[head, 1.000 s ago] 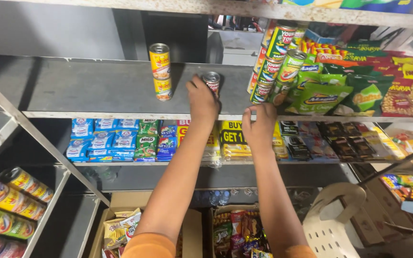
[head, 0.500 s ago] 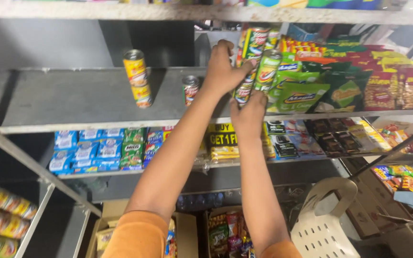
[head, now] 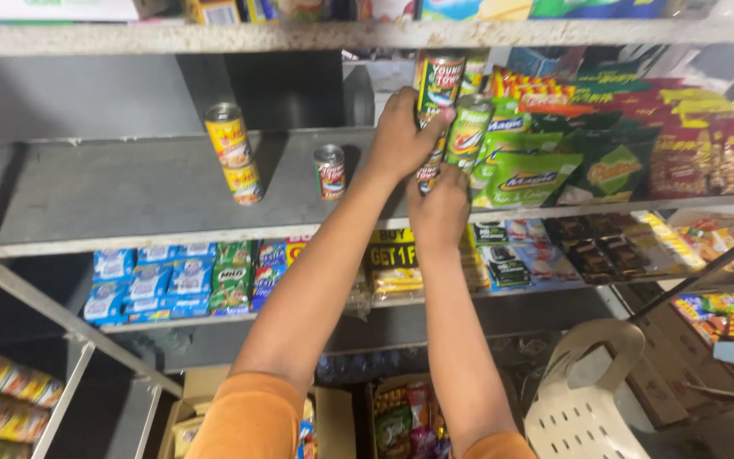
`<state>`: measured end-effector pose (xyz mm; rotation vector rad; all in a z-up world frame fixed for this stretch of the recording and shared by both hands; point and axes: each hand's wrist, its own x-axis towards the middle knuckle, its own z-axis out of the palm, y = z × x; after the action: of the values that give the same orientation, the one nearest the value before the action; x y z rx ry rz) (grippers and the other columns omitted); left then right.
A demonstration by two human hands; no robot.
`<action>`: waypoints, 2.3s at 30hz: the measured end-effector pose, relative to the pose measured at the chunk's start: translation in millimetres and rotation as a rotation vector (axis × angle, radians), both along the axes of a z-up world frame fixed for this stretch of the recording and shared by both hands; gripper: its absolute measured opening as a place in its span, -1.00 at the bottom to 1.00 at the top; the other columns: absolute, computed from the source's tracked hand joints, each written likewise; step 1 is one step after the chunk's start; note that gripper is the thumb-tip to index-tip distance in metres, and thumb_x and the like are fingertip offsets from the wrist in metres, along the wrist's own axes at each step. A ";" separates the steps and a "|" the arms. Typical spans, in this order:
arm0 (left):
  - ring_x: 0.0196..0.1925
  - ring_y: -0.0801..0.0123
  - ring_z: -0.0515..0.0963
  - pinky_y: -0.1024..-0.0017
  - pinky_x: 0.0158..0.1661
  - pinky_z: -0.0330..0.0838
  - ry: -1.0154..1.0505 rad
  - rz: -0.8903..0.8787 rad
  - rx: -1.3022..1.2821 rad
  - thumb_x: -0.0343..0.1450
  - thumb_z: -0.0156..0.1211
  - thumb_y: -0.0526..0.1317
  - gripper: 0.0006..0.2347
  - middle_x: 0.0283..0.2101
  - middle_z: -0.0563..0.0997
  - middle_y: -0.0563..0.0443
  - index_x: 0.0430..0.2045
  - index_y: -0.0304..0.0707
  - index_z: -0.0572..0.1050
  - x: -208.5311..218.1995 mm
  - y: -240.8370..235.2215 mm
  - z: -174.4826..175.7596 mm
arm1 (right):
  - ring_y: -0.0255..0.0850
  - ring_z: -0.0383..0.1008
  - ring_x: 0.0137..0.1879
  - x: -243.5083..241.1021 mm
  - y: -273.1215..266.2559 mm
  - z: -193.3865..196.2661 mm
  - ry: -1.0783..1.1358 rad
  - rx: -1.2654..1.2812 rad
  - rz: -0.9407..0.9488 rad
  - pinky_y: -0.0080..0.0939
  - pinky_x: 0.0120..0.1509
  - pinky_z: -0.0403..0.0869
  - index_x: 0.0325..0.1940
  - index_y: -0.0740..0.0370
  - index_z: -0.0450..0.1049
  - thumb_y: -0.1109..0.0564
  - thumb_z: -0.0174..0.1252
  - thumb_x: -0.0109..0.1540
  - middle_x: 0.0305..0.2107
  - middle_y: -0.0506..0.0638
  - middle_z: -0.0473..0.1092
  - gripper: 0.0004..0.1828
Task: The person arranges various canned goods on metal shelves in a store. They pick up cans from a cardboard box and place them on the shelves, organizing them by brand and type. The person handles multiple cans, including sardines and tuna, and stacks them neatly.
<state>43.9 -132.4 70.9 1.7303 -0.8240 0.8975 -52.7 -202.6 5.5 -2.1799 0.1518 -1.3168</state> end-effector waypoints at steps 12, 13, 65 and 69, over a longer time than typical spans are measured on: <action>0.23 -0.15 0.51 0.13 0.27 0.36 -0.019 -0.059 -0.032 0.44 0.25 0.07 -0.48 0.11 0.53 -0.37 0.11 -0.40 0.41 -22.6 32.4 -23.5 | 0.29 0.36 0.18 5.1 -10.4 -19.7 -0.342 -0.221 0.142 0.24 0.28 0.35 0.03 0.33 0.42 0.10 0.51 0.15 0.00 0.33 0.40 -0.50; 0.23 -0.15 0.51 0.13 0.27 0.36 -0.013 -0.020 -0.032 0.44 0.25 0.07 -0.48 0.11 0.53 -0.37 0.11 -0.40 0.41 -34.1 39.1 -24.3 | 0.29 0.36 0.18 3.0 -10.8 -24.7 -0.340 -0.213 0.182 0.24 0.28 0.35 0.03 0.33 0.42 0.10 0.51 0.15 0.00 0.33 0.40 -0.50; 0.14 0.09 0.47 0.13 0.04 0.43 -0.373 1.686 0.580 0.34 0.46 -0.11 -0.49 0.08 0.47 -0.05 0.15 -0.17 0.39 -418.8 463.2 115.0 | -0.05 0.25 0.38 -170.6 548.8 25.6 -0.012 0.316 2.157 -0.06 0.48 0.22 0.46 0.35 0.00 -0.13 -0.08 0.52 0.28 0.18 0.22 -0.39; 0.05 0.19 0.53 0.06 0.00 0.36 -0.203 1.779 0.915 0.33 0.46 -0.06 -0.78 -0.21 0.59 0.12 -0.30 -0.08 0.58 -413.2 491.3 141.7 | -0.12 0.28 0.28 -159.2 569.4 8.6 0.115 0.341 2.164 -0.11 0.43 0.27 0.43 0.30 0.03 -0.17 -0.06 0.49 0.20 0.14 0.28 -0.38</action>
<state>-369.3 359.0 212.6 3.1596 0.6656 1.9735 -211.9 366.7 14.2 -0.9123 -1.3704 0.1706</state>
